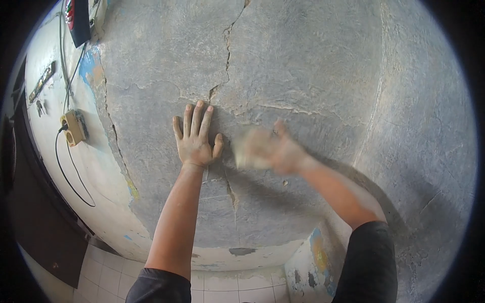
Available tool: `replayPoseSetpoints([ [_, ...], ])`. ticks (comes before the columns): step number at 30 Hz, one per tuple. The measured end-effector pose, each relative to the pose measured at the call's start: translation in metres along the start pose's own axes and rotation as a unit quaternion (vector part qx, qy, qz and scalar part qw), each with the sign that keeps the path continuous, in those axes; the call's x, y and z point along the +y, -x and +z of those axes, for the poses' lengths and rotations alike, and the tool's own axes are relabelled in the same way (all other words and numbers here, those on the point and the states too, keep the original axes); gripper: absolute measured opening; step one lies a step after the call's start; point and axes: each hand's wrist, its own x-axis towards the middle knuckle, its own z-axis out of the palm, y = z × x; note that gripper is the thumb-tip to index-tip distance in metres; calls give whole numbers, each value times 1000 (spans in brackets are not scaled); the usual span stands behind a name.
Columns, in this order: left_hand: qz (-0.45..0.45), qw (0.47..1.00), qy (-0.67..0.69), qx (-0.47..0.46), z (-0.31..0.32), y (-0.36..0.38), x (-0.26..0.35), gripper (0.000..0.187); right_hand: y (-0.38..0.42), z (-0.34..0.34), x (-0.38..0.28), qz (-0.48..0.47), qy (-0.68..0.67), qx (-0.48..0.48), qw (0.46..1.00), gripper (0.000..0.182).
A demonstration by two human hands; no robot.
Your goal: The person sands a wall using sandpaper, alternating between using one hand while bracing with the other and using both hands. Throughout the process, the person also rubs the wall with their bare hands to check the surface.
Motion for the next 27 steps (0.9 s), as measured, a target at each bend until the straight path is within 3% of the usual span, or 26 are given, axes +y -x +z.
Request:
replayPoseSetpoints([
  [1, -1, 1000, -3, 4, 0, -1, 0, 71, -5, -10, -7, -2, 3, 4, 1000, 69],
  [3, -5, 1000, -11, -19, -1, 0, 0, 71, -11, -25, -15, -127, -215, -231, 940, 70],
  [4, -4, 1000, -14, -20, -1, 0, 0, 71, -12, -19, -8, -127, -216, -229, 941, 70],
  [5, -4, 1000, -14, -16, 0, 0, 1, 71, -12, -9, 9, -47, -110, -90, 989, 67],
  [6, -4, 1000, -14, -12, 1, 0, 1, 71, -14, 0, 27, 35, -1, 52, 998, 65],
  [8, -3, 1000, -13, -10, 2, 1, 0, 71, -25, -21, 62, 281, -77, 53, 955, 63],
  [9, -3, 1000, -11, -5, 3, 1, 0, 71, -25, -19, 62, 278, -80, 52, 956, 63],
  [11, -9, 1000, -8, -14, 1, -1, 0, 71, -23, -8, 59, 301, 4, 183, 936, 61],
  [13, -11, 1000, -5, -22, 0, 1, 0, 71, -2, 9, 18, 90, -2, 63, 994, 61],
  [14, -10, 1000, -5, -20, 0, 1, 0, 71, -3, -3, 10, 89, -2, 65, 994, 61],
  [15, -7, 1000, -5, -18, 0, 0, 0, 72, -6, -22, 5, -51, -117, -97, 987, 61],
  [16, -1, 1000, -5, -16, 2, -1, 1, 72, -7, -32, 2, -184, -227, -253, 922, 61],
  [17, -2, 1000, -10, -13, 4, 1, 1, 72, -3, -25, 9, -178, -229, -251, 923, 61],
  [19, -5, 1000, -19, -11, 3, 1, 0, 72, 2, -3, 42, 42, -20, -74, 996, 63],
  [21, -9, 1000, -17, -23, 1, 1, 2, 73, -9, -24, 75, 250, -13, 143, 957, 61],
  [24, -15, 999, -23, -37, -2, -1, 3, 74, -16, -2, 62, 258, 28, 206, 943, 60],
  [25, -13, 999, -22, -37, -1, 0, 4, 74, -6, 13, 45, 254, -290, -9, 923, 54],
  [26, -11, 999, -19, -28, 1, 1, 3, 74, -6, -3, 23, 108, -157, -73, 979, 61],
  [27, -11, 1000, -16, -18, 2, 0, 2, 74, -12, -18, 10, -44, -15, -133, 990, 68],
])
